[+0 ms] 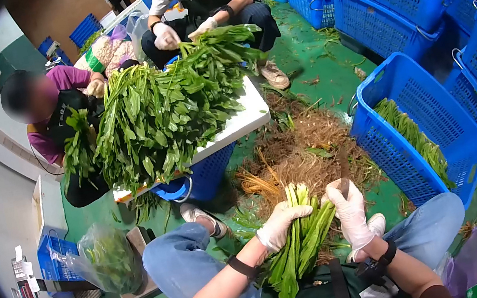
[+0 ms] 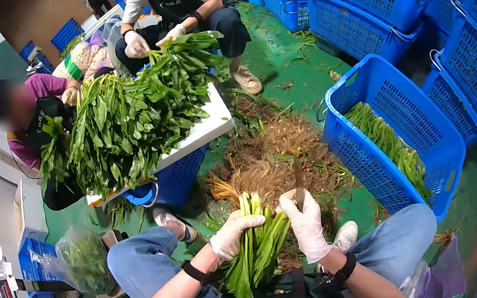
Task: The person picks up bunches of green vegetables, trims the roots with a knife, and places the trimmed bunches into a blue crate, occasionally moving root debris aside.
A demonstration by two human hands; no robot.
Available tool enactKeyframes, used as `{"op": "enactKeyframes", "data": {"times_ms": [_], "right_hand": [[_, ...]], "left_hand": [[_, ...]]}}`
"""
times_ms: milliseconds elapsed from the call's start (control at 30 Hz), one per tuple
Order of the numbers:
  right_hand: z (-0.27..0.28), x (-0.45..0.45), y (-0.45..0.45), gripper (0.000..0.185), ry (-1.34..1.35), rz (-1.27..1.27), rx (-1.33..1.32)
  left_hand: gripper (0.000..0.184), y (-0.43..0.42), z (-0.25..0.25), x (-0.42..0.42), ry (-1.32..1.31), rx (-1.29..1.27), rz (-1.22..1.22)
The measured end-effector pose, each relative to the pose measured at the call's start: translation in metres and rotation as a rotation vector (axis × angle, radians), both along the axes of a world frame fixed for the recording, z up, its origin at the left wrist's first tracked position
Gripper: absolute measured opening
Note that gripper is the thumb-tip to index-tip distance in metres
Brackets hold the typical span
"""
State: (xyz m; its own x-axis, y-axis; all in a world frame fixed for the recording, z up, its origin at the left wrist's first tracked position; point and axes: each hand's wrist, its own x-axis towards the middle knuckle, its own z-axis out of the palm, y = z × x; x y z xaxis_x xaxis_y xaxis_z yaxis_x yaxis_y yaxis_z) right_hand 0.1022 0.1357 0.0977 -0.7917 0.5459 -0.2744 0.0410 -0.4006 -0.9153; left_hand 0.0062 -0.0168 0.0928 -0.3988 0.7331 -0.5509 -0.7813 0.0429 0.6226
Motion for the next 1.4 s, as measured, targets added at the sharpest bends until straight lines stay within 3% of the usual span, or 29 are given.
{"op": "enactKeyframes", "data": {"times_ms": [167,233,367,533,633,700,800,833,900,1133,1233,1300,1400], "right_hand": [[0.0,-0.006,0.001,0.029,0.004,0.077,0.239],[-0.009,-0.005,0.001,0.031,0.037,0.128,0.384],[-0.002,-0.002,0.002,0.02,-0.078,0.076,0.238],[-0.007,-0.008,0.007,0.01,0.015,-0.08,0.159],[-0.004,-0.01,0.001,0.011,0.051,-0.1,0.156],[-0.007,-0.009,-0.002,0.016,0.068,-0.101,0.168],[-0.003,-0.005,-0.006,0.022,0.067,-0.068,0.091],[-0.002,-0.005,-0.008,0.023,0.049,-0.04,-0.003],[-0.009,-0.005,-0.013,0.026,0.096,-0.052,0.132],[-0.008,-0.002,-0.019,0.028,0.081,-0.151,0.124],[-0.012,0.001,-0.012,0.029,0.041,-0.123,0.238],[-0.004,0.004,0.001,0.034,0.023,-0.038,0.734],[0.008,0.014,0.032,0.023,0.11,0.002,1.018]], "left_hand": [[0.03,0.004,-0.003,0.003,0.04,0.037,-0.003],[0.032,0.007,-0.005,0.008,0.324,-0.016,-0.029],[0.036,0.009,0.003,0.005,0.217,0.082,-0.014],[0.044,0.005,0.004,0.0,0.169,-0.031,-0.047],[0.042,0.01,0.004,0.007,0.389,0.038,-0.196],[0.04,0.009,-0.005,0.007,0.38,0.024,-0.235],[0.04,0.005,-0.006,0.006,-0.03,0.027,0.024],[0.04,0.005,-0.008,0.006,-0.028,0.026,0.025],[0.04,0.008,-0.009,0.005,0.112,0.051,-0.031],[0.038,0.011,0.008,0.01,0.115,0.129,-0.152],[0.038,0.012,0.007,0.01,0.143,0.133,-0.246],[0.036,0.011,0.017,0.013,0.087,0.151,-0.18],[0.039,0.007,0.011,0.012,0.081,0.093,-0.111]]}}
